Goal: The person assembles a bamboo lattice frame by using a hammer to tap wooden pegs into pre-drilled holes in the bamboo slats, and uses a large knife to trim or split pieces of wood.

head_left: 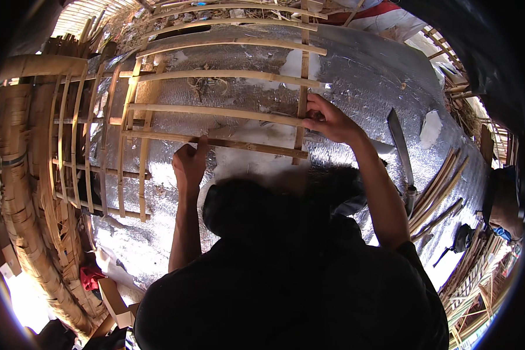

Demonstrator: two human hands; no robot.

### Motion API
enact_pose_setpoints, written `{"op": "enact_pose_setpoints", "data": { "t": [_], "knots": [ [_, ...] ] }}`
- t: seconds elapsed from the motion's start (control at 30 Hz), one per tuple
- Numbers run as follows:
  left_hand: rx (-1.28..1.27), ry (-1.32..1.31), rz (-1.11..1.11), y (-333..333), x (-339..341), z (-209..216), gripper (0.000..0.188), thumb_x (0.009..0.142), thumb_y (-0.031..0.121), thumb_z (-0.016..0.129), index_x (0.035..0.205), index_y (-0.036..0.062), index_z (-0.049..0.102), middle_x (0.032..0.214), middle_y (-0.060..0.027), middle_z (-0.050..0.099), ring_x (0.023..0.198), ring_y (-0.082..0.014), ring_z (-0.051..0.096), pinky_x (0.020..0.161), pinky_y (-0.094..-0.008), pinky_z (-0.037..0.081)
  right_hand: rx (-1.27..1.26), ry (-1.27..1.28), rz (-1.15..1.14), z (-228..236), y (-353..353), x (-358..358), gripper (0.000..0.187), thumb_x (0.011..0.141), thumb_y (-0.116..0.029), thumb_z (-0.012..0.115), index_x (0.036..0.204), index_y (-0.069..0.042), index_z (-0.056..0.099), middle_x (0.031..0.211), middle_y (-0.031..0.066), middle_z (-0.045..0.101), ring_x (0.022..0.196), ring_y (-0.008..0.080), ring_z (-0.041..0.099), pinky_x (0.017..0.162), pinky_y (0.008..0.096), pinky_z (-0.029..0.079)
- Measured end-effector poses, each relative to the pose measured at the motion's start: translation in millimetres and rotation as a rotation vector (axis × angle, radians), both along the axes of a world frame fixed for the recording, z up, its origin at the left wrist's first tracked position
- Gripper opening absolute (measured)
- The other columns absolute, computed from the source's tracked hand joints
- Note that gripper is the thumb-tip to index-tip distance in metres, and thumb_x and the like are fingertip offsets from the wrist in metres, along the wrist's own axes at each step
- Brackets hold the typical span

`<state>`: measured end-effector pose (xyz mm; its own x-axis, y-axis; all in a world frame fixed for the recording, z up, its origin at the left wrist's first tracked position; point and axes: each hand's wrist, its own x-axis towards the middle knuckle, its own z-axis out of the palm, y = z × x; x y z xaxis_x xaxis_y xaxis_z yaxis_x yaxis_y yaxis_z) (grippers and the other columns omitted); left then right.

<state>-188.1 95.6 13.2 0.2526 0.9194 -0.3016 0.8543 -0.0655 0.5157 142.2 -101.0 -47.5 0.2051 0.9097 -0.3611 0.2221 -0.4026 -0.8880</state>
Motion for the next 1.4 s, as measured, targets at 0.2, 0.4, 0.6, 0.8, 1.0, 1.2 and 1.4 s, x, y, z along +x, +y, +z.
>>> {"op": "enact_pose_setpoints", "data": {
  "t": [0.2,0.4,0.6,0.8,1.0,1.2,1.4],
  "knots": [
    [0.470,-0.358,-0.589,-5,63,22,0.023,0.086,0.019,0.081,0.085,0.0050,0.063,0.078,-0.0109,0.068,0.069,-0.0277,0.067,0.067,-0.0418,0.052,-0.025,0.052,-0.013,14,6,-5,0.068,0.097,-0.023,0.073,0.152,-0.004,0.037,0.133,0.0155,0.064,0.124,0.0272,0.060,0.107,0.0415,0.046],
    [0.438,-0.461,-1.074,-37,145,-10,0.023,0.085,0.020,0.081,0.104,0.0088,0.073,0.100,-0.0064,0.073,0.095,-0.0284,0.070,0.086,-0.0422,0.054,0.096,0.220,0.030,18,6,-1,0.067,0.098,-0.013,0.070,0.154,-0.004,0.034,0.127,0.0121,0.065,0.120,0.0229,0.060,0.106,0.0408,0.047],
    [0.289,-0.344,-1.090,-34,147,-14,0.023,0.088,0.027,0.077,0.106,0.0131,0.075,0.104,-0.0059,0.072,0.102,-0.0314,0.068,0.092,-0.0460,0.052,0.044,0.138,0.031,17,10,-2,0.060,0.098,-0.016,0.070,0.149,-0.006,0.039,0.121,0.0108,0.067,0.113,0.0223,0.062,0.101,0.0396,0.049],
    [0.376,-0.212,-1.096,-1,163,24,0.018,0.088,0.018,0.074,0.103,0.0090,0.070,0.101,-0.0092,0.072,0.101,-0.0321,0.069,0.092,-0.0436,0.054,0.108,0.227,0.011,26,7,1,0.063,0.098,-0.024,0.073,0.148,-0.005,0.041,0.119,0.0102,0.068,0.108,0.0210,0.063,0.096,0.0385,0.052],
    [0.211,0.268,-0.430,88,124,19,0.025,0.082,0.030,0.077,0.094,0.0086,0.078,0.103,-0.0182,0.076,0.101,-0.0381,0.072,0.087,-0.0478,0.058,0.004,0.164,0.017,18,13,-1,0.057,0.097,-0.017,0.073,0.145,-0.004,0.044,0.119,0.0118,0.068,0.111,0.0208,0.062,0.099,0.0395,0.049],
    [0.155,0.551,-0.337,125,98,-8,0.039,0.077,0.042,0.082,0.082,0.0039,0.079,0.090,-0.0235,0.075,0.092,-0.0383,0.074,0.085,-0.0481,0.057,0.116,0.186,-0.037,14,2,-1,0.044,0.097,-0.015,0.071,0.133,-0.002,0.050,0.115,0.0132,0.071,0.107,0.0214,0.065,0.094,0.0380,0.051],
    [0.109,0.589,-0.388,140,93,-20,0.049,0.080,0.051,0.076,0.085,0.0029,0.079,0.102,-0.0263,0.074,0.103,-0.0412,0.072,0.090,-0.0501,0.055,0.090,0.193,-0.010,21,11,-2,0.063,0.096,-0.017,0.074,0.149,-0.004,0.042,0.125,0.0150,0.069,0.118,0.0250,0.063,0.102,0.0409,0.049]
  ]
}}
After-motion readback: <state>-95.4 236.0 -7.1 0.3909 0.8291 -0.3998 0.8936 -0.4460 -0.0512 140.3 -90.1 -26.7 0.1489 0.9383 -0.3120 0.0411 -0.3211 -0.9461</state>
